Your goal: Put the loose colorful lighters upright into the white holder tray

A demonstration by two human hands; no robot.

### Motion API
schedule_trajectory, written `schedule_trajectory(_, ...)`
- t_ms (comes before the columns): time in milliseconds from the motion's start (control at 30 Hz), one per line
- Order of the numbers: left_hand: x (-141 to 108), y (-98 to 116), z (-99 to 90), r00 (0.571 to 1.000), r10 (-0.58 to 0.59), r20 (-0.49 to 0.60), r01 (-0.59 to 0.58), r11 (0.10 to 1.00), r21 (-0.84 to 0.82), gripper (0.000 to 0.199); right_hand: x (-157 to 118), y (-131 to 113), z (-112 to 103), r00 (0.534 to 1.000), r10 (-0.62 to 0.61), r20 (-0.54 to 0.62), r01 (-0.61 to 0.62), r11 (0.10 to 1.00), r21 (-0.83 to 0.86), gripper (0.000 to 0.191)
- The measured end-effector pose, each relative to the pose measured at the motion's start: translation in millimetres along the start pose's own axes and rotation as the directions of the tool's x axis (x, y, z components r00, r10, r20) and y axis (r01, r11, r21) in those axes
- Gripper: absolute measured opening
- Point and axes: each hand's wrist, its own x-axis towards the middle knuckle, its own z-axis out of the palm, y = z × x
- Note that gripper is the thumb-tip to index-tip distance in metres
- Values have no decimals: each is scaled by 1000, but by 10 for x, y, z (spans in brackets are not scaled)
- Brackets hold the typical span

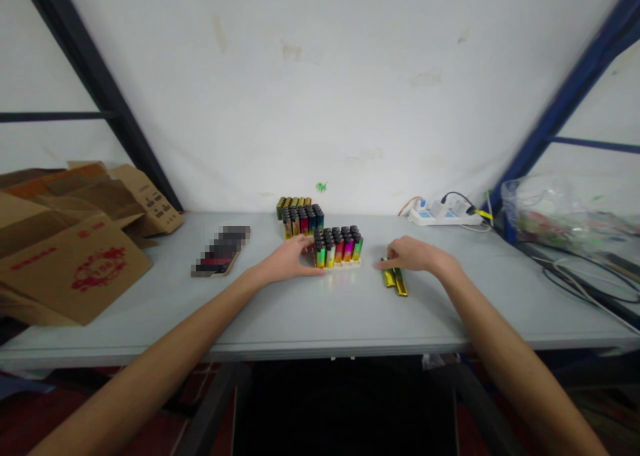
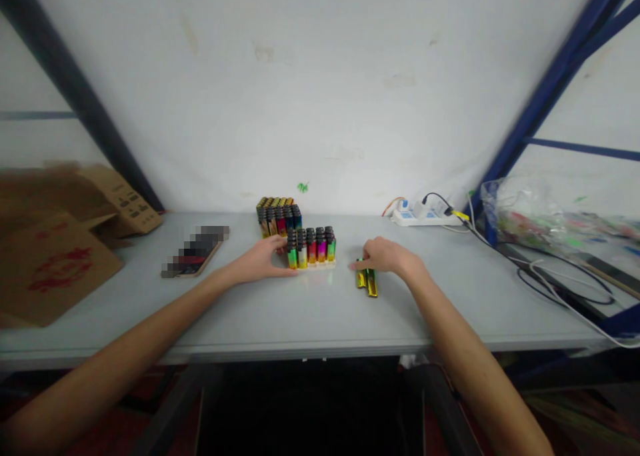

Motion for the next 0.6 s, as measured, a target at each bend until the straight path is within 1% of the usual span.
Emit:
schedule_trajectory(33,1,-1,1,1000,1,3,-1,1000,5,65,17,-35,18,1000,-31,0,31,999,6,49)
schedule_trajectory(100,1,-4,2,1000,8,5,-8,1000,8,65,31,-92,20,990,-134,-36,135,990,32,37)
schedule_trajectory(167,0,-2,1,1000,17,3,-17,1000,5,65,16,-136,-15,963,-253,-97,262,961,94,31)
schedule_trajectory(233,-2,6,0,1000,13,-4,-13,1000,-2,65,-21,-177,-68,932,-326,-160,356,907,226,33)
schedule_trajectory(267,-2,11,-1,1000,7,-9,-7,1000,-5,65,-44,-201,-95,924,-344,-168,381,868,319,35)
schedule_trajectory(333,-2,20,-3,1000,-2,-13,2,1000,-9,66,-90,-257,-141,912,-387,-134,397,755,522,37)
schedule_trajectory(400,-1,24,-2,1000,-6,-12,6,1000,-10,66,-128,-319,-169,893,-437,-104,388,633,670,36)
schedule_trajectory(467,-1,21,1,1000,-6,-9,6,1000,-6,67,-149,-378,-174,887,-443,-132,388,556,735,35)
schedule_trajectory(600,-2,9,5,1000,0,3,-1,1000,16,68,-149,-483,-130,891,-375,-256,424,488,763,39)
